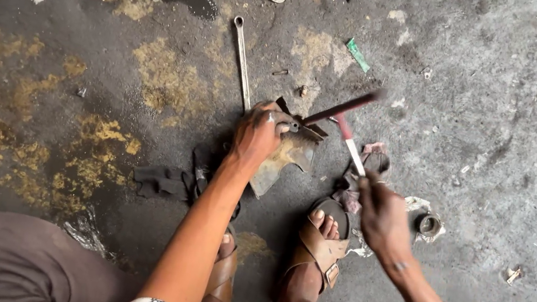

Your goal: The recorder is repairing a motorcycle, specifically working on a plastic housing or cover near the engine, cleaning and reassembling components.

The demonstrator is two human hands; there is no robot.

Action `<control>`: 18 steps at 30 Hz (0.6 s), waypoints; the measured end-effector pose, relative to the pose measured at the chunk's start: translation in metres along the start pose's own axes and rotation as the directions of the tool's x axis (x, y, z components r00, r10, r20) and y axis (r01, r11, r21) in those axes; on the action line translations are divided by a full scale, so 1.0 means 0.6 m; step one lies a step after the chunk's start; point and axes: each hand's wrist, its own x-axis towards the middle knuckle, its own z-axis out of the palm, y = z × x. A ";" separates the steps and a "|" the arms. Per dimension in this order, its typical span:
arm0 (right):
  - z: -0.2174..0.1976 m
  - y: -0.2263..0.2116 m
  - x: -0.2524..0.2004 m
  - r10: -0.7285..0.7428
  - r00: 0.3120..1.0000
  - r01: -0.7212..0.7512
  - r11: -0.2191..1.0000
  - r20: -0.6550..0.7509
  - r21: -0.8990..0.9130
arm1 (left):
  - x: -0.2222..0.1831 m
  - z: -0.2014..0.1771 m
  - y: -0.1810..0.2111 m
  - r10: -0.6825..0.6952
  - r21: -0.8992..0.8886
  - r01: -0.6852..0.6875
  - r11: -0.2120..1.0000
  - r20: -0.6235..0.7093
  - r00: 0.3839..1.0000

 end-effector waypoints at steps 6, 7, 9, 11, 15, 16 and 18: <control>0.019 -0.019 -0.006 -0.160 0.986 0.160 0.987 -0.049 0.002 | -0.009 0.000 0.001 0.024 0.003 -0.024 1.000 -0.057 0.998; 0.021 -0.021 -0.006 -0.165 0.984 0.167 0.986 -0.060 0.024 | -0.007 0.000 0.000 0.008 0.005 -0.008 1.000 -0.031 0.999; 0.025 -0.019 -0.011 -0.172 0.982 0.177 0.982 -0.080 0.068 | -0.006 0.002 -0.004 -0.025 0.010 0.025 1.000 0.023 0.999; 0.033 -0.019 -0.002 -0.208 0.978 0.208 0.978 -0.010 -0.010 | 0.001 0.005 -0.006 0.055 0.039 -0.055 0.998 -0.004 0.998; 0.027 -0.013 0.000 -0.296 0.953 0.297 0.955 -0.067 0.005 | -0.002 0.007 -0.012 0.070 0.078 -0.074 0.994 0.053 0.996; 0.025 -0.011 -0.004 -0.284 0.955 0.286 0.958 -0.087 0.020 | -0.004 0.011 -0.011 0.082 0.063 -0.084 0.995 0.030 0.996; 0.031 -0.012 -0.009 -0.263 0.956 0.272 0.960 -0.130 0.057 | 0.001 0.008 -0.012 0.106 0.041 -0.105 0.994 -0.021 0.994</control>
